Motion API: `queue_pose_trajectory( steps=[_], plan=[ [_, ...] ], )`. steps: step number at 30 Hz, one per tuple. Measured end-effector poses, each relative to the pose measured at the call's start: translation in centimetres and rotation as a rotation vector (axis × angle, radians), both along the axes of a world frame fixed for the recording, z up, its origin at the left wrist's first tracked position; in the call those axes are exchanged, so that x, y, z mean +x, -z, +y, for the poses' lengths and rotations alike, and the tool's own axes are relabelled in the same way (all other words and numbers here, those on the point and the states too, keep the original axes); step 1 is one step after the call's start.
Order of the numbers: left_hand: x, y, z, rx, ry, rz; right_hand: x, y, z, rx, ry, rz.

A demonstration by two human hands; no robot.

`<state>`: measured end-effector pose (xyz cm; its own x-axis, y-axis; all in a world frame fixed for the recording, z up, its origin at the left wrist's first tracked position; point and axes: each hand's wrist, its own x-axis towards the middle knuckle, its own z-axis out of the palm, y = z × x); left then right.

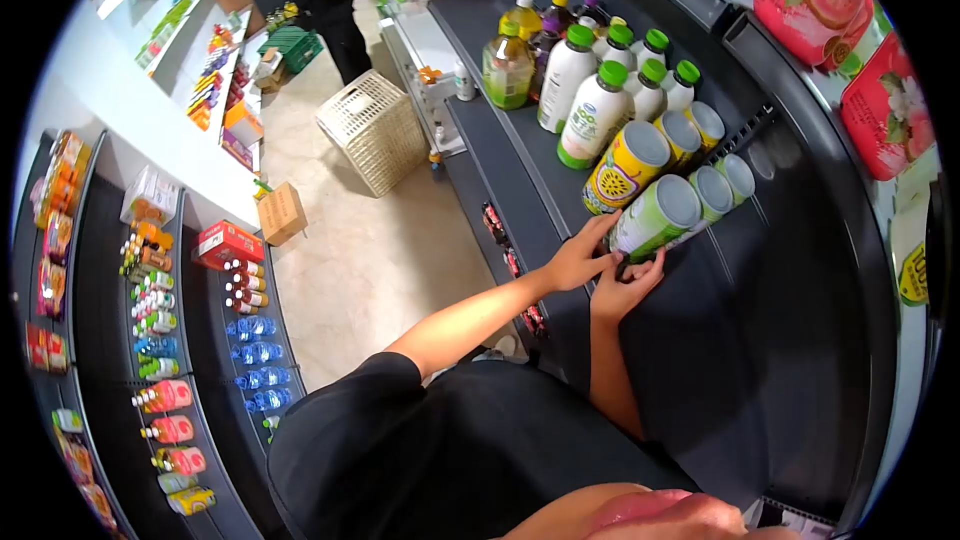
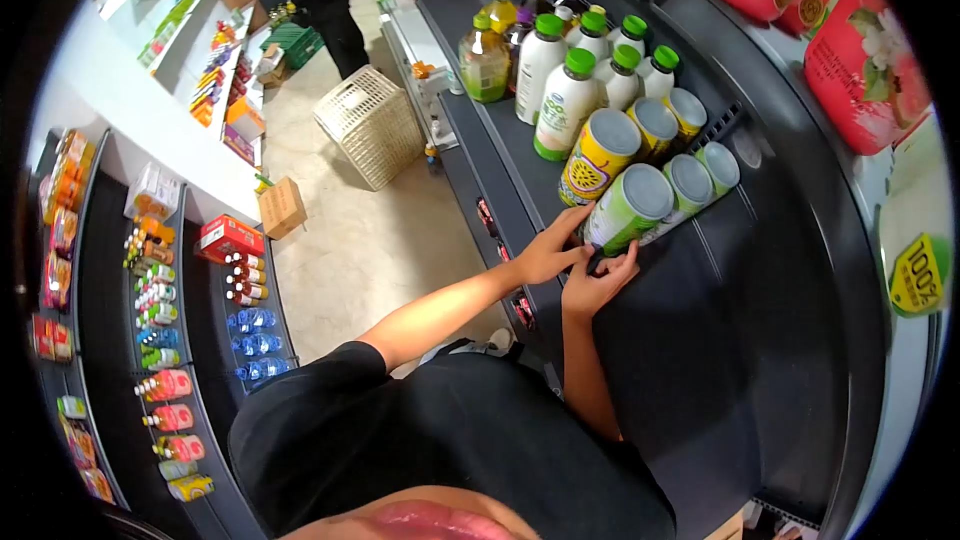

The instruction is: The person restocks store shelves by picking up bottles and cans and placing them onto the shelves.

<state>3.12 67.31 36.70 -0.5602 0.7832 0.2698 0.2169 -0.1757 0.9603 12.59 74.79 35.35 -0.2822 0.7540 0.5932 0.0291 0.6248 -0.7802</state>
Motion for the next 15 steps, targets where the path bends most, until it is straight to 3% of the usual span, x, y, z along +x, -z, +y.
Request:
queue_pose_trajectory(
  steps=[1,4,6,7,8,10,11,12,13,14,15],
  plan=[
    [0.0,0.7,0.1,0.037,-0.044,0.094,0.0,0.3,-0.2,0.039,-0.020,0.041],
    [-2.3,1.9,-0.9,0.063,0.188,-0.284,0.7,1.5,-0.6,0.059,-0.125,0.170],
    [-3.3,1.1,-5.2,0.027,0.164,-0.640,1.2,1.9,0.0,0.153,-0.217,0.114],
    [-3.4,2.4,-7.7,-0.021,0.052,-0.611,1.2,1.9,0.1,0.091,-0.261,0.072],
    [-3.6,5.2,-10.4,-0.065,-0.062,-0.583,1.5,1.2,-0.1,0.006,-0.321,-0.022],
    [-2.7,15.5,-17.0,-0.142,-0.463,-0.245,1.2,1.2,0.1,0.237,-0.322,-0.213],
    [-1.0,22.5,-22.0,-0.251,-0.594,-0.293,1.1,0.5,-0.8,0.189,-0.254,-0.337],
    [2.0,29.5,-28.1,-0.273,-0.671,-0.320,0.8,-0.6,-1.7,0.279,-0.214,-0.289],
    [6.8,34.1,-34.9,-0.446,-0.716,-0.346,1.3,-1.1,-2.5,0.288,-0.198,-0.330],
    [11.6,38.3,-42.4,-1.185,-0.507,0.344,0.9,-1.7,-3.4,0.300,-0.181,-0.351],
    [18.3,39.2,-48.2,-1.373,-0.580,-0.029,1.4,-1.6,-3.7,0.323,-0.209,-0.410]
  ],
)
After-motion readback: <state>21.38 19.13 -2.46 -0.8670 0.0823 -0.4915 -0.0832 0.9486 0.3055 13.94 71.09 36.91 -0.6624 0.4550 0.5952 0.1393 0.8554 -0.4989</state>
